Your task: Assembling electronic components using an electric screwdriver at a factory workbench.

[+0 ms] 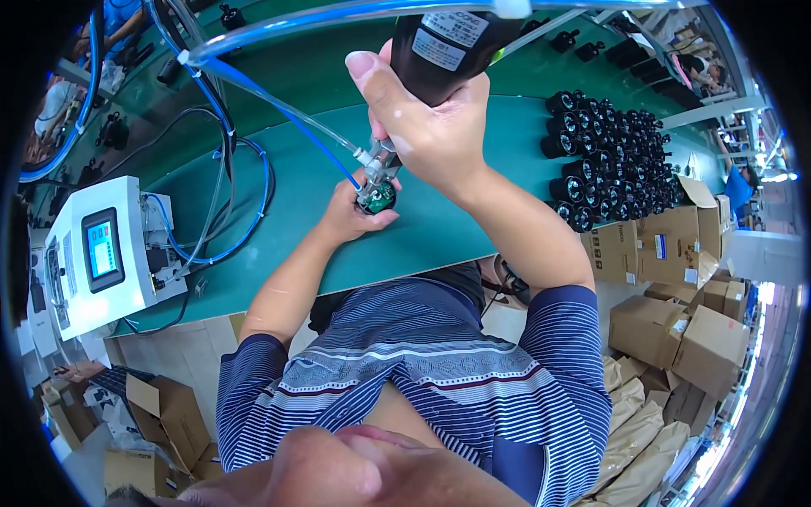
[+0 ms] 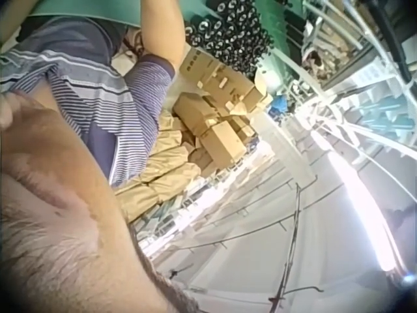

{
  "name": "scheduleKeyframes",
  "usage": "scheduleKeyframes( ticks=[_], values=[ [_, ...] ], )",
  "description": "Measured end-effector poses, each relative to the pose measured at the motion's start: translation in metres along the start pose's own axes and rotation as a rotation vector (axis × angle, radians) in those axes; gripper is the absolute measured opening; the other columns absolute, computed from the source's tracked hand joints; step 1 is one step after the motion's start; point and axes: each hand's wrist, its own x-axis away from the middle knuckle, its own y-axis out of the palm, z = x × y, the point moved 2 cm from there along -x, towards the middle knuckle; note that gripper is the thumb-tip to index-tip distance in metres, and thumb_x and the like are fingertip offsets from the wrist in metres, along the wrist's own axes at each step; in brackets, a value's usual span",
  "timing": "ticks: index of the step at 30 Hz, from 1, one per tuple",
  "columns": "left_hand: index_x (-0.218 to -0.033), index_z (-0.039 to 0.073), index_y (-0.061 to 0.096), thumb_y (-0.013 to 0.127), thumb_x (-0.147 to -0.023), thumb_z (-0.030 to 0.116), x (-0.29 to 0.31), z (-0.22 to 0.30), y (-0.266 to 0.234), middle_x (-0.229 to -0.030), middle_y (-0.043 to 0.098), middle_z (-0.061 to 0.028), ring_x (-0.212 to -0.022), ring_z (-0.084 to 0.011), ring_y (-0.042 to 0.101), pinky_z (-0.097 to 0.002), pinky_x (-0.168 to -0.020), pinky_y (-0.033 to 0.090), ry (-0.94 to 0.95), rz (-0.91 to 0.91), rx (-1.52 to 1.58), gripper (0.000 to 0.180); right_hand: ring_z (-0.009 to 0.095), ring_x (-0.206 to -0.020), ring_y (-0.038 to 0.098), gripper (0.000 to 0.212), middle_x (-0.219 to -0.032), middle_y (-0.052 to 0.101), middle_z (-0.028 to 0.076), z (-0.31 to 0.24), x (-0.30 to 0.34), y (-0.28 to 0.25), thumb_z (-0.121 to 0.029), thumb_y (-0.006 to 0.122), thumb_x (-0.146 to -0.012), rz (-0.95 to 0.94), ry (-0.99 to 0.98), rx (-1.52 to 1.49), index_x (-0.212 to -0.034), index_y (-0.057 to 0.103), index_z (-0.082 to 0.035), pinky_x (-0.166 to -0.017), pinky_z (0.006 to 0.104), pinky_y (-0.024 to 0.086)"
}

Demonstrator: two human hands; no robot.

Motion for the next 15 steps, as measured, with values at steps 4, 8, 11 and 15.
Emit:
scheduleKeyframes(
  ticks=[4, 8, 11, 15],
  values=[
    [-0.126, 0.005, 0.061, 0.089, -0.071, 0.007, 0.002, -0.009, 0.000, -0.105, 0.075, -0.0071, -0.087, -0.0218, 0.068, -0.0331, -0.083, 0.055, -0.028, 0.012, 0.010, 0.062, 0.012, -0.046, 0.047, 0.006, -0.062, 0.052, 0.003, -0.015, -0.009, 0.003, -0.004, 0.065, -0.098, 0.022, 0.028, 0.008, -0.104, 0.061, -0.003, -0.046, 0.0262, 0.043],
    [-0.128, 0.004, 0.061, 0.088, -0.072, 0.007, 0.004, -0.025, -0.002, -0.107, 0.075, -0.0069, -0.088, -0.0218, 0.068, -0.0336, -0.085, 0.054, -0.007, 0.103, 0.015, 0.062, 0.012, -0.046, 0.047, 0.006, -0.062, 0.052, 0.002, -0.044, -0.026, 0.009, -0.003, 0.065, -0.098, 0.107, 0.055, -0.036, -0.103, 0.062, -0.003, -0.046, 0.0262, 0.044],
    [-0.135, 0.002, 0.057, 0.083, -0.076, 0.008, 0.000, -0.023, -0.004, -0.111, 0.073, -0.0102, -0.093, -0.0232, 0.067, -0.0334, -0.087, 0.054, 0.037, 0.078, -0.018, 0.064, 0.011, -0.042, 0.047, 0.010, -0.060, 0.054, 0.002, -0.038, -0.036, 0.008, -0.008, 0.067, -0.100, 0.100, 0.051, -0.158, -0.097, 0.058, -0.004, -0.043, 0.0245, 0.043],
    [-0.131, 0.002, 0.059, 0.084, -0.074, 0.008, -0.004, -0.015, -0.001, -0.110, 0.074, -0.0088, -0.092, -0.0227, 0.067, -0.0333, -0.087, 0.054, 0.043, 0.063, 0.023, 0.062, 0.011, -0.043, 0.047, 0.008, -0.060, 0.054, 0.002, -0.031, -0.029, 0.014, -0.007, 0.067, -0.099, 0.095, 0.064, -0.137, -0.099, 0.059, -0.004, -0.044, 0.0250, 0.043]
  ],
)
